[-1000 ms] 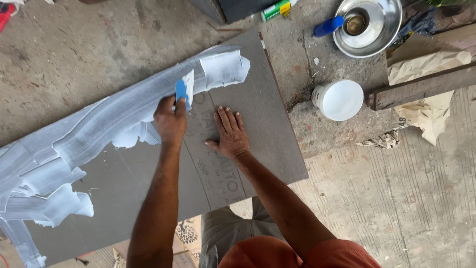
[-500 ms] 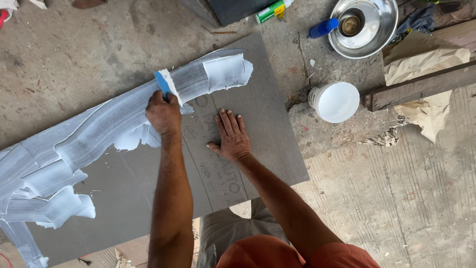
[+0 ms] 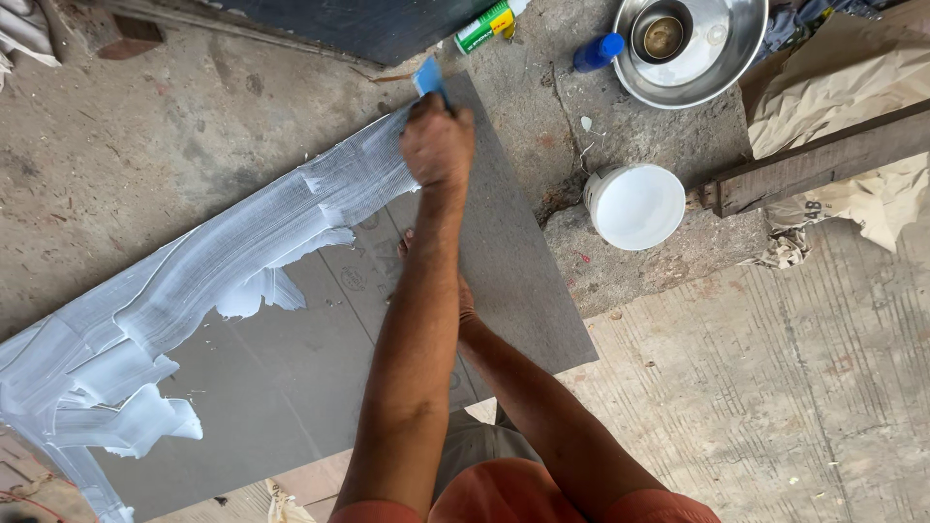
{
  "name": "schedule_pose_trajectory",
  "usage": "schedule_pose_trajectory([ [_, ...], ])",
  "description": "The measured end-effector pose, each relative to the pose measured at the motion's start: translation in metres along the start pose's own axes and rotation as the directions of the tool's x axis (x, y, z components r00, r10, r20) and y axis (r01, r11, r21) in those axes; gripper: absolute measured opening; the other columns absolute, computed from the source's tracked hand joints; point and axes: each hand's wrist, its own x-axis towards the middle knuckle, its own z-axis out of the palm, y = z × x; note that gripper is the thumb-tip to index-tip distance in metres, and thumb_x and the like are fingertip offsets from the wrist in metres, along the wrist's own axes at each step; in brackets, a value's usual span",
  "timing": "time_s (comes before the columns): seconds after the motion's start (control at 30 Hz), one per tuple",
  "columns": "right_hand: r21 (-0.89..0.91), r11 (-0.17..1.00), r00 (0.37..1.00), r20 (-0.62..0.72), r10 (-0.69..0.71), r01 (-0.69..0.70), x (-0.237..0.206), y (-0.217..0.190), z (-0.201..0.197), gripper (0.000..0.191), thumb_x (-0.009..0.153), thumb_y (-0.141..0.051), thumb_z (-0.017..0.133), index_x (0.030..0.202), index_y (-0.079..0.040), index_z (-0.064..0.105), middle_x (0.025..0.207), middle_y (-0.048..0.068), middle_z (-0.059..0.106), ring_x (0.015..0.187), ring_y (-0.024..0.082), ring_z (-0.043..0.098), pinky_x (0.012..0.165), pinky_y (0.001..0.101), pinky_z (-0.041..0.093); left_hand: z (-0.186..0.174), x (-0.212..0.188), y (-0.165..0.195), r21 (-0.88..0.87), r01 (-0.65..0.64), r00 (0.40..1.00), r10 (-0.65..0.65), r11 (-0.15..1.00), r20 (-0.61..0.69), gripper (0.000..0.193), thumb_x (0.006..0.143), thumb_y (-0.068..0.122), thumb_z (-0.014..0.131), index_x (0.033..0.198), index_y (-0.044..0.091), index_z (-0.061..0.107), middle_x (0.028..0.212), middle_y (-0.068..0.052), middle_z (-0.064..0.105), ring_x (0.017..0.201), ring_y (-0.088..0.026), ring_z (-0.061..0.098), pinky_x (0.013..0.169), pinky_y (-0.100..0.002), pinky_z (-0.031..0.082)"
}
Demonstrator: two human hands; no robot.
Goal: The person scoops white adhesive from a container with a blue plastic spreader and applies it to a large gray board. They spread the adhesive across the surface in broad strokes, covering most of the board.
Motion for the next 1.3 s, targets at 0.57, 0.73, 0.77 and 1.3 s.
schedule_pose_trajectory([
  [0.57, 0.039, 0.999, 0.974, -0.226, 0.014, -0.005, 0.000, -0.003, -0.005, 0.096, 0.082, -0.063, 0.063, 0.156, -0.008, 0.036, 0.166, 0.014, 0.025, 0.152, 0.034, 0.026, 0.124, 0.0531, 0.021, -0.058, -0.076, -0.031, -0.492, -0.142, 0.985, 0.172, 0.859, 0.016, 0.009, 0.091, 0.015, 0.071, 0.088, 0.007, 0.067, 0.078, -0.010, 0.066, 0.065, -0.027, 0.067, 0.061, -0.040, 0.054],
  [0.73, 0.179, 0.982, 0.991, -0.105, 0.078, -0.058, -0.004, -0.008, -0.010, 0.106, 0.081, -0.067, 0.068, 0.158, -0.002, 0.036, 0.168, 0.014, 0.023, 0.154, 0.032, 0.023, 0.126, 0.0556, 0.019, -0.070, -0.042, -0.099, -0.301, -0.283, 0.954, 0.300, 0.911, 0.012, 0.011, 0.094, 0.015, 0.071, 0.092, 0.005, 0.069, 0.093, -0.015, 0.069, 0.082, -0.035, 0.068, 0.073, -0.046, 0.055],
  [0.77, 0.180, 0.982, 0.992, -0.095, 0.082, -0.064, -0.004, -0.008, -0.012, 0.106, 0.080, -0.067, 0.069, 0.157, -0.002, 0.036, 0.167, 0.014, 0.022, 0.154, 0.032, 0.023, 0.126, 0.0553, 0.019, -0.065, -0.033, -0.102, -0.272, -0.338, 0.937, 0.350, 0.901, -0.002, 0.011, 0.094, 0.016, 0.070, 0.094, 0.005, 0.069, 0.094, -0.015, 0.069, 0.085, -0.036, 0.068, 0.076, -0.046, 0.055],
  [1.3, 0.165, 0.985, 0.993, -0.102, 0.065, -0.048, -0.010, -0.006, -0.018, 0.107, 0.084, -0.073, 0.063, 0.159, -0.003, 0.032, 0.169, 0.014, 0.017, 0.157, 0.030, 0.016, 0.131, 0.0495, 0.013, -0.037, 0.008, -0.056, 0.021, -0.577, 0.801, 0.562, 0.816, 0.205, 0.009, 0.098, 0.008, 0.066, 0.103, 0.004, 0.073, 0.102, -0.014, 0.072, 0.096, -0.030, 0.070, 0.081, -0.039, 0.060],
])
